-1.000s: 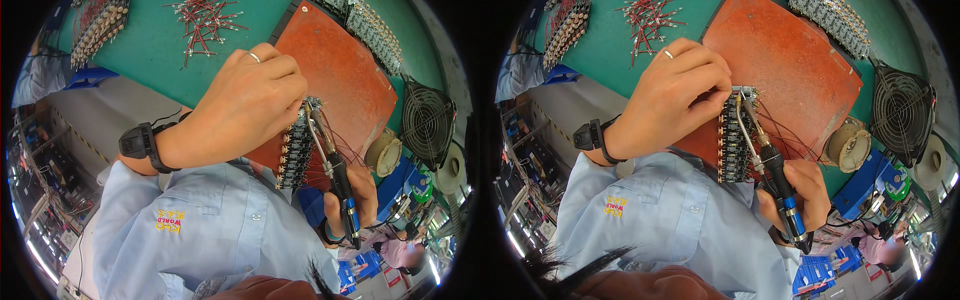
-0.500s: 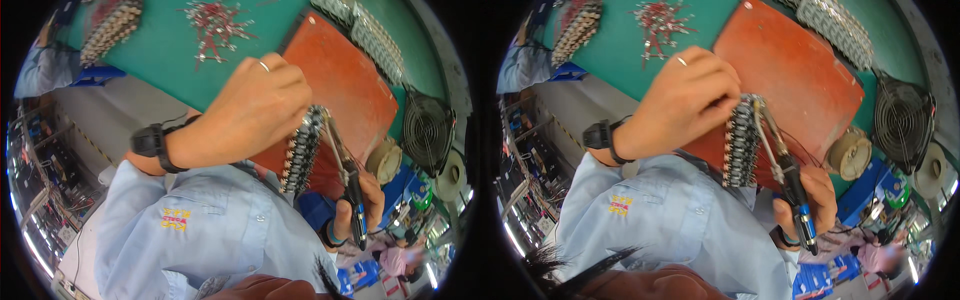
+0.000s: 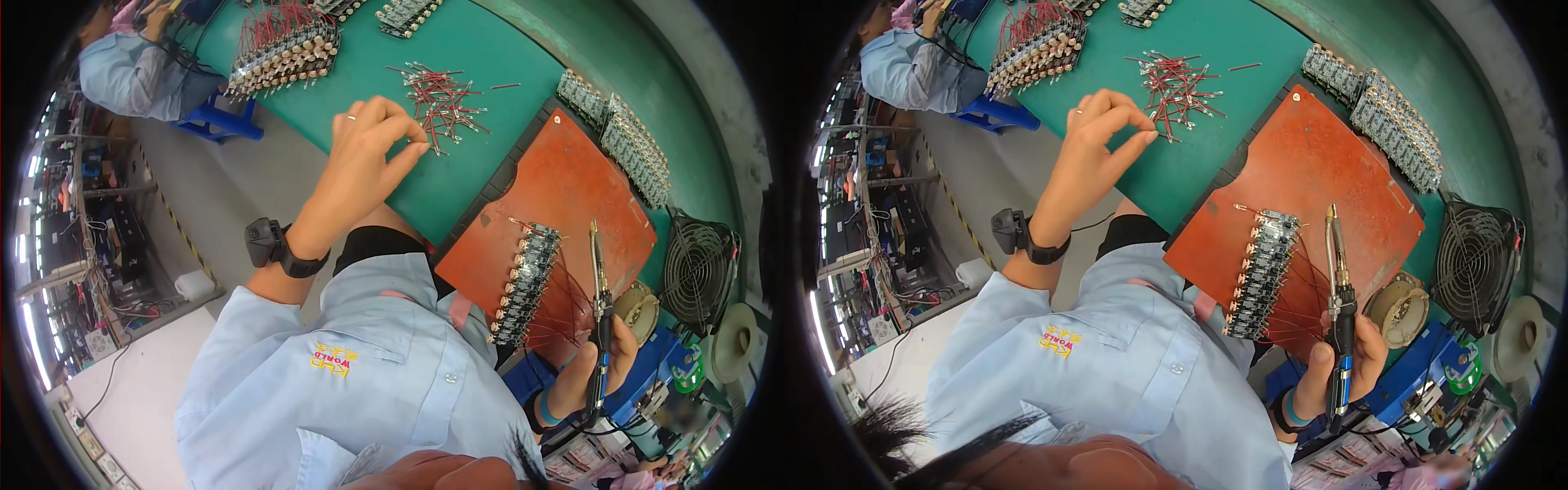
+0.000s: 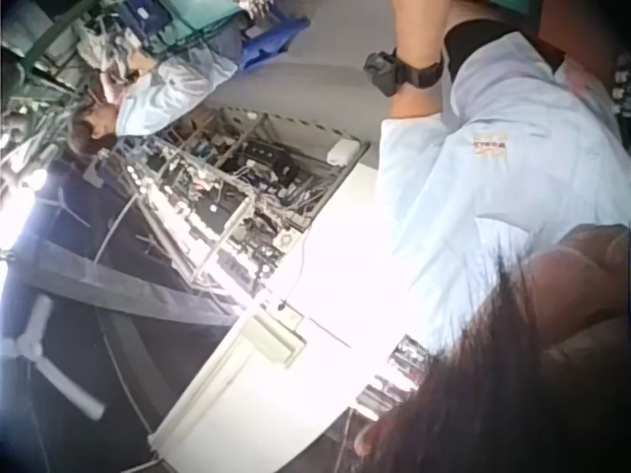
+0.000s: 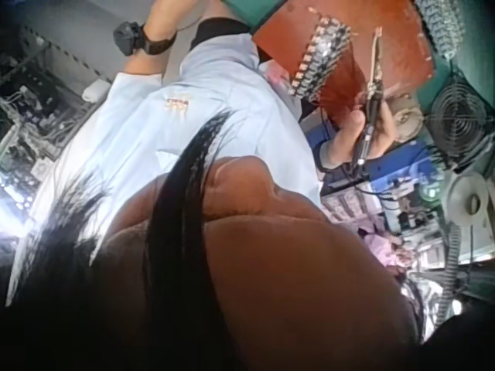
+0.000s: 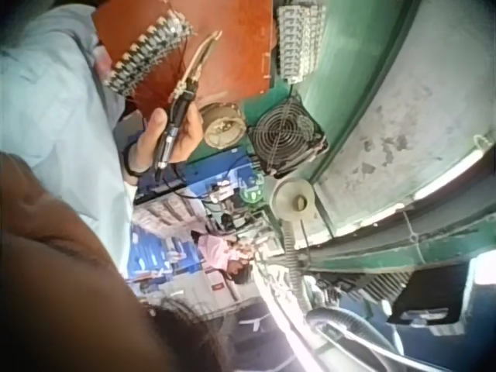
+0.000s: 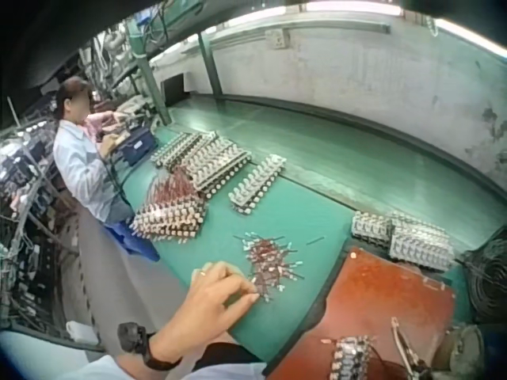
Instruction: Soldering components onto printed circuit boards in an assembly line.
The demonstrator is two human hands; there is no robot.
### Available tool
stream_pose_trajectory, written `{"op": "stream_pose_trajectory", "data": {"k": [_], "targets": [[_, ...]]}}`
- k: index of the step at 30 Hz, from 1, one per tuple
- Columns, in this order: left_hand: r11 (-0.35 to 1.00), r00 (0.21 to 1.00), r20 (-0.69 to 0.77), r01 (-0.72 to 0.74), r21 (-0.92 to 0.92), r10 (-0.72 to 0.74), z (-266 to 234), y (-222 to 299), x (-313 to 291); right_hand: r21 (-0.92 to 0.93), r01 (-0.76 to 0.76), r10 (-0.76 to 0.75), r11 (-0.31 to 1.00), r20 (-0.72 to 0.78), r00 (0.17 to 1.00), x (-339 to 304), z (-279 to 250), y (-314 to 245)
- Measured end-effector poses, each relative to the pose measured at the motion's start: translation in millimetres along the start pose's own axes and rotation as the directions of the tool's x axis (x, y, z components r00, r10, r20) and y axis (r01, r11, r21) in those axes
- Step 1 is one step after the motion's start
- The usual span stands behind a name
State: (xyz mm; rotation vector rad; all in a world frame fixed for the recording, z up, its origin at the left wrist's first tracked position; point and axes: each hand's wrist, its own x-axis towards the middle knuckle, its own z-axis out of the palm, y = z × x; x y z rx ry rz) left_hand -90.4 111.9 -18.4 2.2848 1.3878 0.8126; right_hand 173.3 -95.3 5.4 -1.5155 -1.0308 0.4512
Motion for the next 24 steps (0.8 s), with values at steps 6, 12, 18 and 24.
{"op": "stream_pose_trajectory", "data": {"k": [6, 12, 18, 24], "targets": [[0.999, 0.999, 0.034, -0.016, 0.035, 0.015, 9.1, -10.1, -5.0, 0.047, -0.001, 0.000, 0.999, 0.011, 1.000, -7.4, 2.0, -3.1], [0.988, 0.991, 0.070, -0.121, 0.094, 0.114, 18.2, -2.3, -8.0, -0.009, 0.024, -0.024, 1.000, 0.001, 1.000, -11.7, 4.2, -4.1], [0.975, 0.976, -0.008, -0.217, -0.037, 0.217, 24.0, 10.0, -1.4, 0.147, -0.003, 0.005, 0.989, -0.014, 1.000, -13.6, 11.9, -6.3], [0.938, 0.984, -0.135, -0.153, -0.312, 0.116, 13.8, 22.1, 17.4, 0.205, 0.037, -0.032, 0.978, -0.030, 0.999, -9.4, 16.5, -5.1]]}}
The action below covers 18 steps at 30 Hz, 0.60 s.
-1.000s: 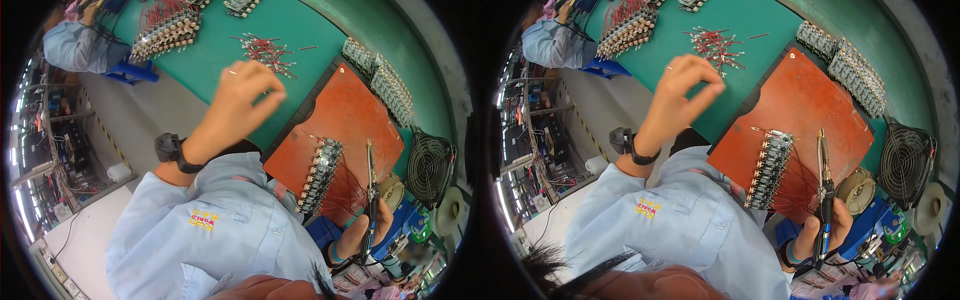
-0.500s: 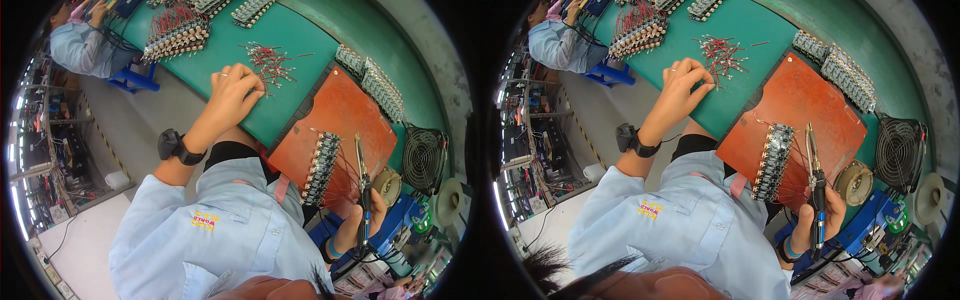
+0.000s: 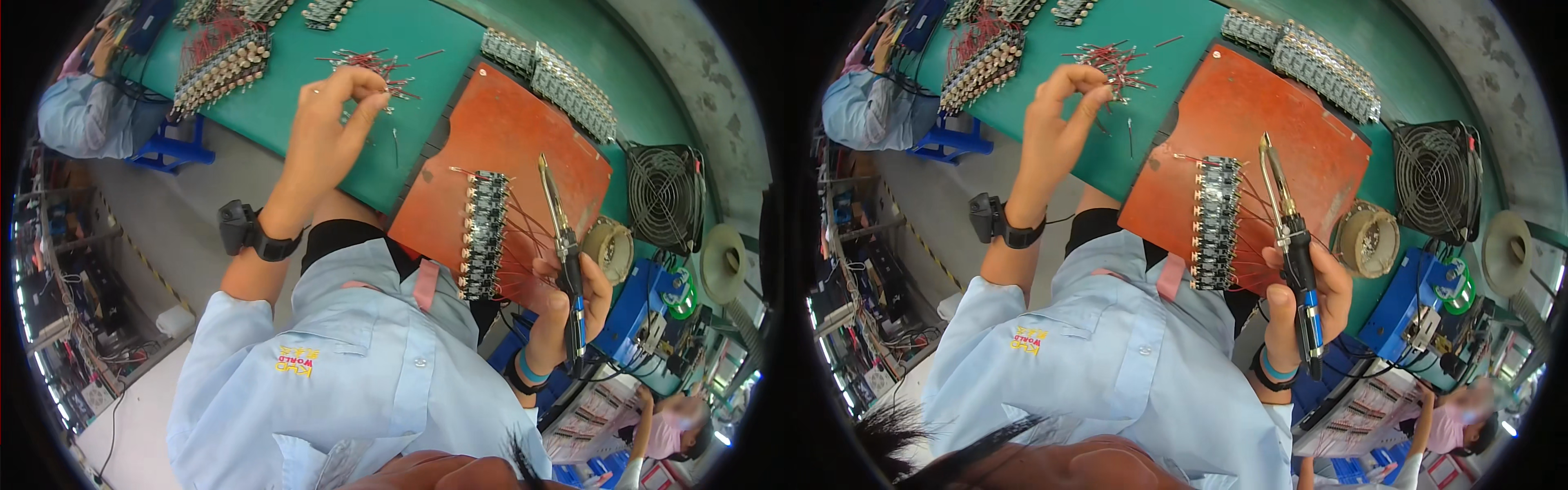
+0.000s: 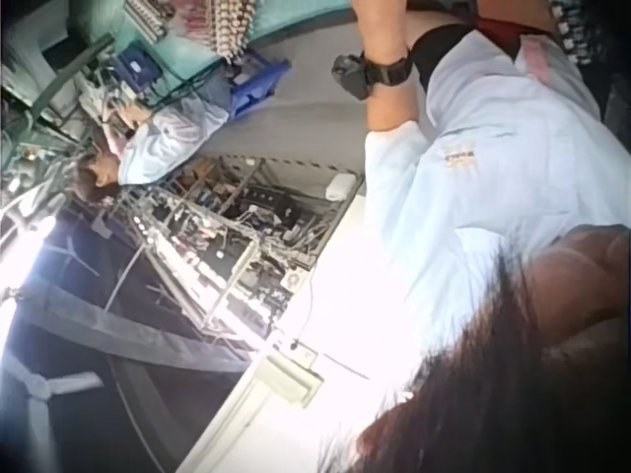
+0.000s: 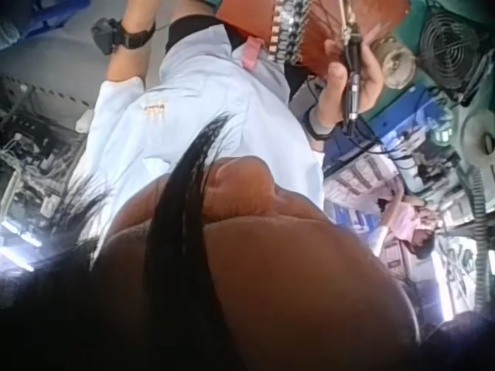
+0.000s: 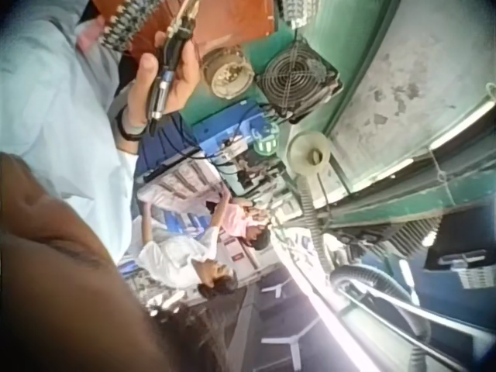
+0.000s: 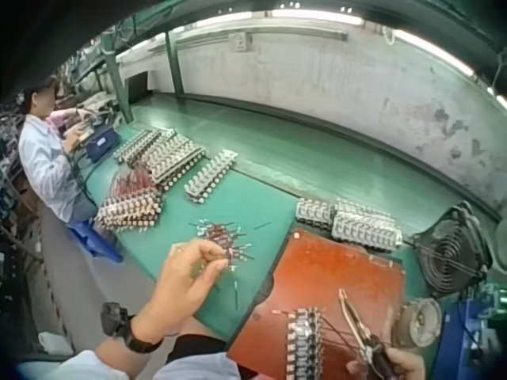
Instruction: Soldering components onto printed circuit boards in an assembly line.
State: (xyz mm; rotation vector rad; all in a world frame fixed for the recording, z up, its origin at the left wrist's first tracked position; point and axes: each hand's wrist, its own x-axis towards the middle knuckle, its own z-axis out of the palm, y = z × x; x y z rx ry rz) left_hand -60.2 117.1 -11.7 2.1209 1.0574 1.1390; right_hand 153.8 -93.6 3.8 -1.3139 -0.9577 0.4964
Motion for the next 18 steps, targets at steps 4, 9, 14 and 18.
{"op": "stream_pose_trajectory", "data": {"k": [4, 9, 14, 18], "targets": [[0.998, 0.997, -0.051, -0.059, 0.023, 0.060, 3.8, 5.9, -3.7, -0.022, -0.007, 0.006, 1.000, -0.010, 1.000, -1.1, 3.7, -1.8], [0.914, 0.919, 0.056, -0.378, -0.148, 0.389, 19.1, 45.4, -35.7, -0.110, 0.044, -0.036, 0.993, 0.075, 0.996, -3.3, -4.0, 5.7], [0.827, 0.819, 0.237, -0.419, -0.376, 0.523, 44.0, 74.6, -55.8, 0.015, -0.210, 0.204, 0.978, 0.181, 0.962, -1.0, 13.0, -7.6], [0.835, 0.838, 0.243, -0.368, -0.408, 0.488, 51.1, 78.8, -57.3, -0.108, -0.136, 0.150, 0.985, 0.127, 0.980, -0.5, 11.7, -3.2]]}}
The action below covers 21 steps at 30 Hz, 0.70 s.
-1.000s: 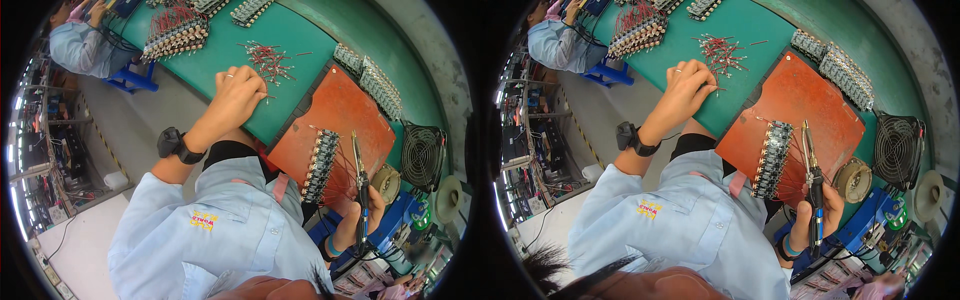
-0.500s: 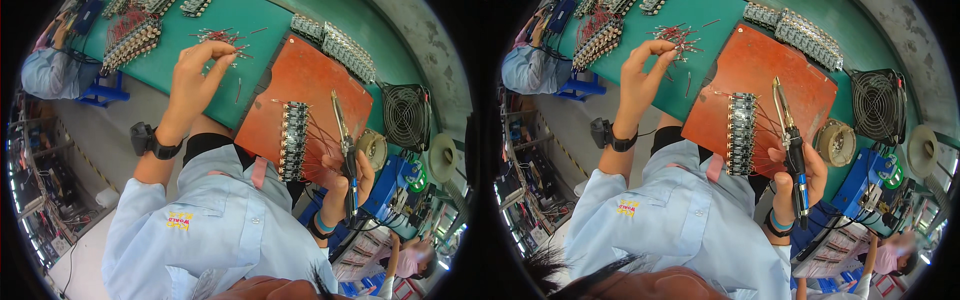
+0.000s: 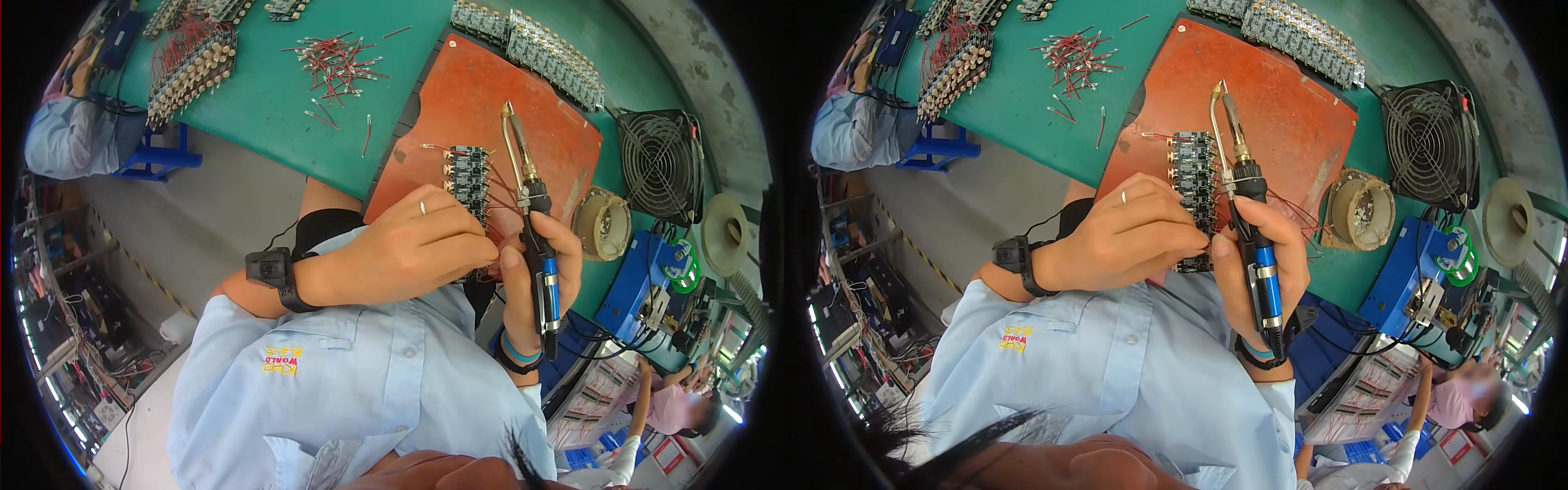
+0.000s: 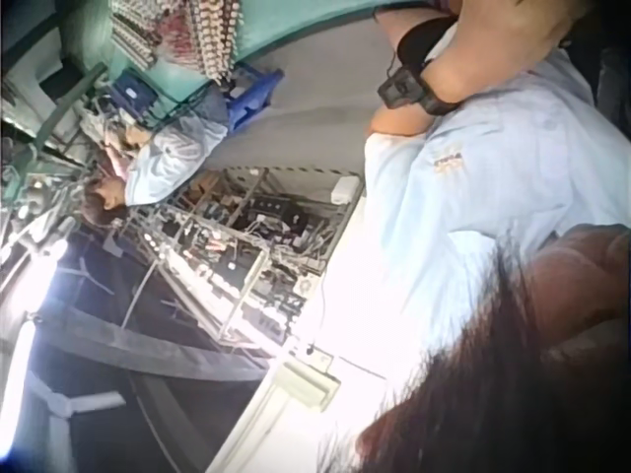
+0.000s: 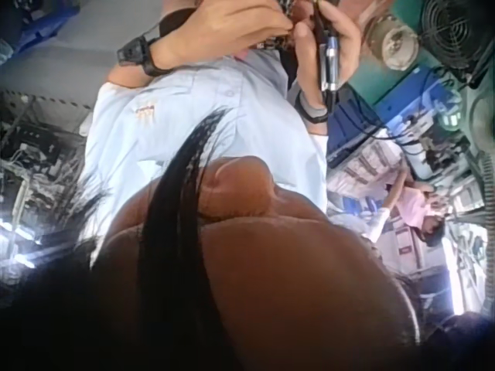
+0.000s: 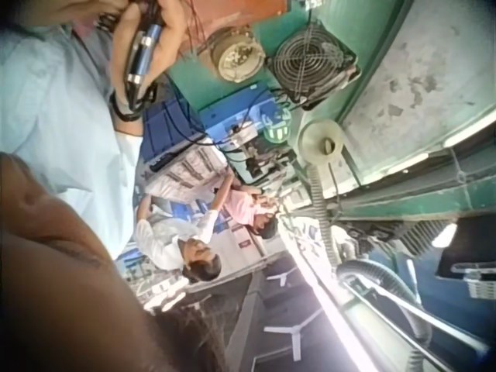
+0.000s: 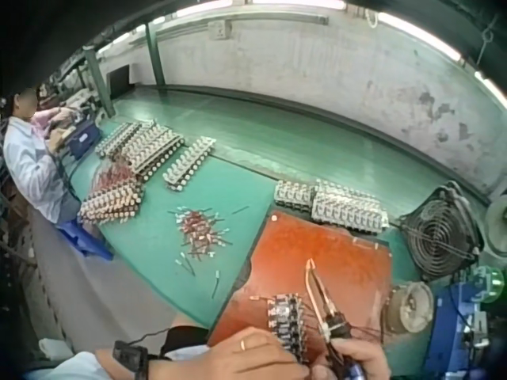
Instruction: Soldering components onto printed circuit boards in an assembly line.
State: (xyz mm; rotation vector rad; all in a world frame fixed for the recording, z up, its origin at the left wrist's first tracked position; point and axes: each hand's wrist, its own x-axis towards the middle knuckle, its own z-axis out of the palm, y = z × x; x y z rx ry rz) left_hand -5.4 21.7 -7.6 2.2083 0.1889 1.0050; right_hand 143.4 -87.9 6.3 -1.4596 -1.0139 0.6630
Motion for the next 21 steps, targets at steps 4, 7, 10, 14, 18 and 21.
{"op": "stream_pose_trajectory", "data": {"k": [4, 7, 10, 14, 18, 21], "targets": [[0.995, 0.995, -0.036, 0.086, -0.055, -0.088, 4.6, 1.8, -2.2, -0.059, 0.028, -0.028, 0.998, 0.013, 1.000, -2.1, -0.5, 4.3], [0.990, 0.989, -0.049, 0.138, -0.036, -0.140, 0.9, 0.8, -3.2, -0.109, 0.082, -0.078, 0.991, 0.036, 0.996, -0.4, -3.5, 6.6], [0.987, 0.985, -0.059, 0.163, 0.001, -0.163, -4.5, -1.2, -2.0, 0.075, 0.078, -0.073, 0.994, -0.064, 0.995, 2.1, -5.5, 7.0], [0.983, 0.982, -0.059, 0.183, 0.013, -0.182, -5.9, -3.4, -2.3, 0.061, 0.134, -0.132, 0.989, -0.034, 0.991, 1.1, -2.0, 6.1], [0.985, 0.983, -0.070, 0.173, 0.023, -0.171, -4.3, -4.4, -2.6, 0.055, 0.114, -0.114, 0.992, -0.003, 0.993, 2.8, 0.6, 6.2], [0.985, 0.982, -0.073, 0.175, 0.012, -0.173, -3.5, -4.8, -2.9, 0.050, 0.128, -0.130, 0.991, 0.041, 0.991, 4.3, -0.8, 6.8]]}}
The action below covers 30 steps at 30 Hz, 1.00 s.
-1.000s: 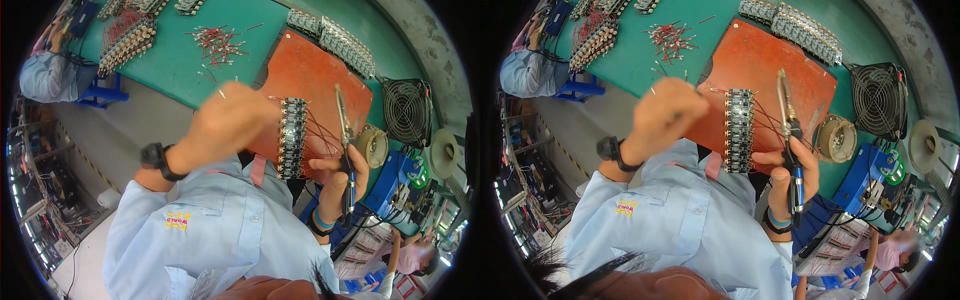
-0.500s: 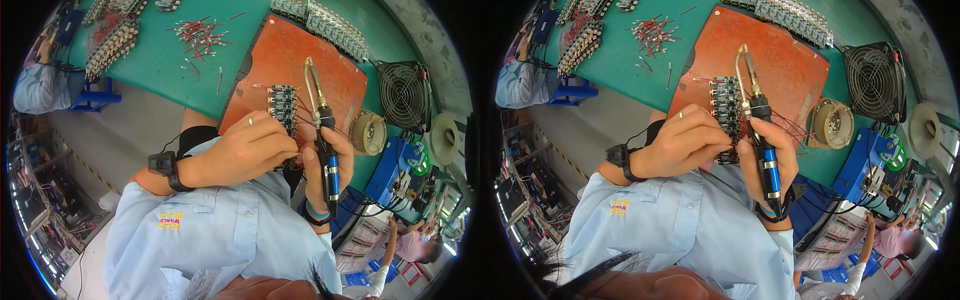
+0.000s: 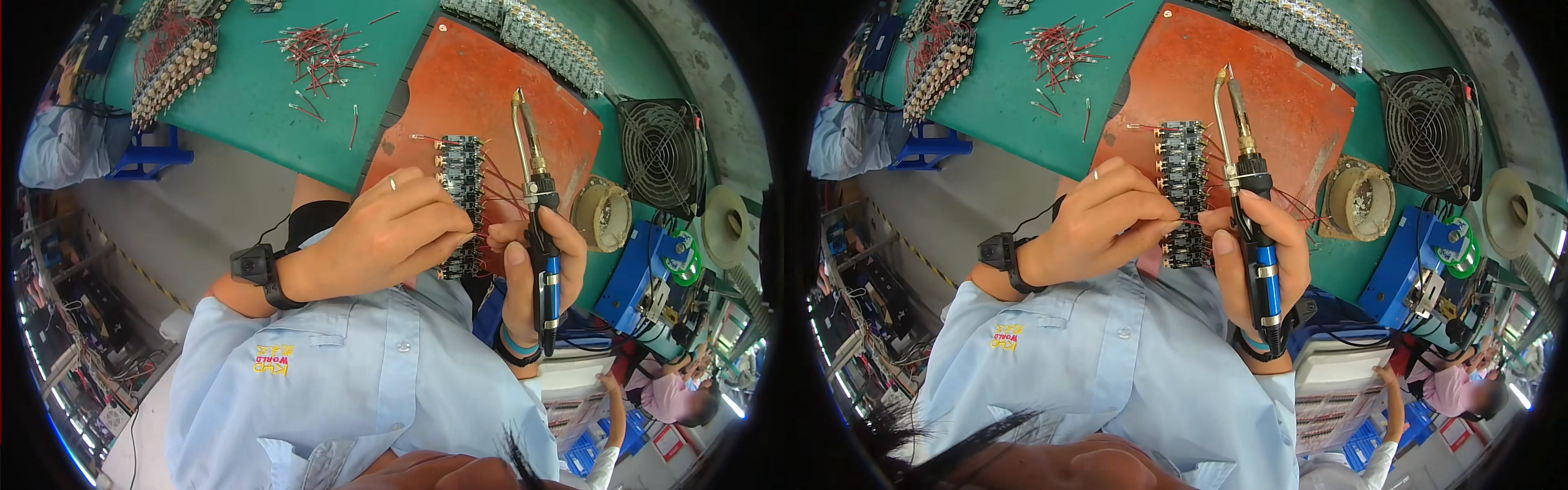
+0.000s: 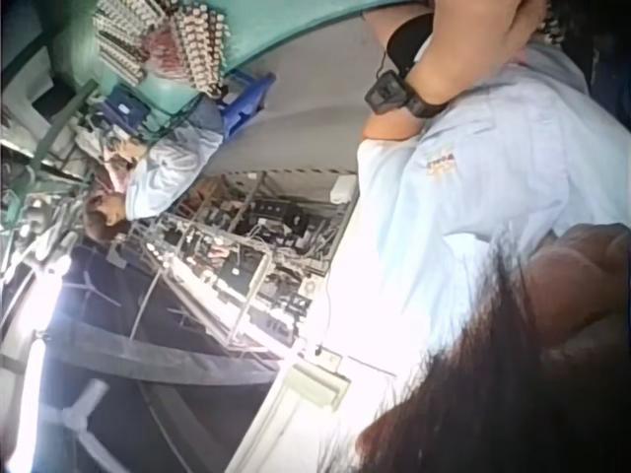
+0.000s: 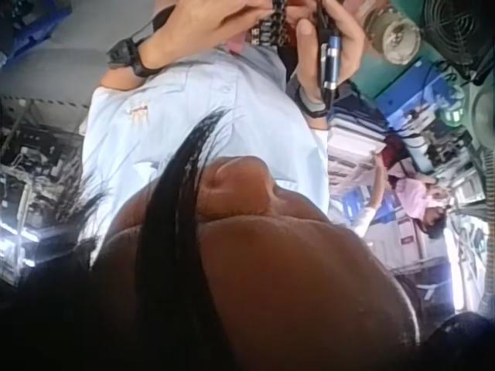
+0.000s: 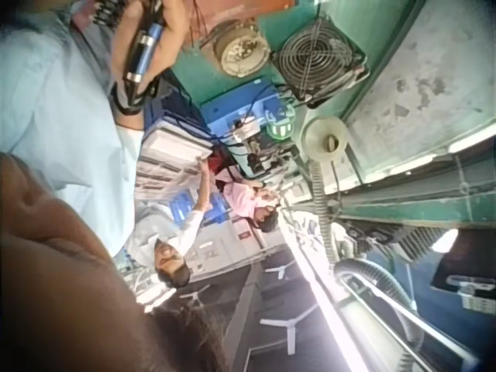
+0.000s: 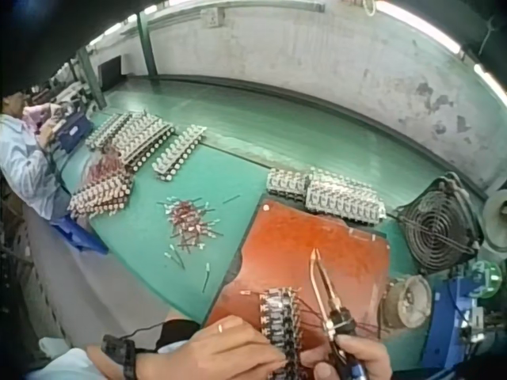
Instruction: Soldering components onto printed circuit boards in an assembly line.
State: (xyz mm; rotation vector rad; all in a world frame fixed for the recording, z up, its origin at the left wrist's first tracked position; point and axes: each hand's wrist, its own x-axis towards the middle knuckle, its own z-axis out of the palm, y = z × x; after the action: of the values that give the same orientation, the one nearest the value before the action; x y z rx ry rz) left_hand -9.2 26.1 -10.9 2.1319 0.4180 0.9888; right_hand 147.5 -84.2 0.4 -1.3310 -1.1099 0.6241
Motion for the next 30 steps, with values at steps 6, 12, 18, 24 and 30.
{"op": "stream_pose_trajectory", "data": {"k": [6, 12, 18, 24, 30], "targets": [[1.000, 1.000, -0.003, 0.007, 0.008, -0.007, -2.5, -1.1, -3.7, 0.002, 0.022, -0.022, 1.000, 0.018, 1.000, 2.4, 3.0, 2.3], [0.987, 0.997, 0.079, -0.020, 0.161, 0.008, -17.9, -7.4, 6.6, 0.072, -0.033, 0.035, 0.997, -0.031, 0.999, -1.2, -9.1, 1.0], [0.937, 0.994, 0.037, 0.080, 0.339, -0.099, -20.1, -25.3, 17.3, -0.026, 0.047, -0.052, 0.999, -0.258, 0.965, -14.0, -28.8, -6.3], [0.921, 0.992, 0.044, 0.092, 0.379, -0.117, -17.2, -29.2, 23.4, -0.144, 0.094, -0.104, 0.985, -0.067, 0.992, -13.9, -45.0, -3.9], [0.908, 0.986, 0.074, 0.107, 0.405, -0.149, -18.1, -27.5, 26.7, -0.190, 0.080, -0.062, 0.979, 0.100, 0.993, -10.0, -44.2, 0.0]]}}
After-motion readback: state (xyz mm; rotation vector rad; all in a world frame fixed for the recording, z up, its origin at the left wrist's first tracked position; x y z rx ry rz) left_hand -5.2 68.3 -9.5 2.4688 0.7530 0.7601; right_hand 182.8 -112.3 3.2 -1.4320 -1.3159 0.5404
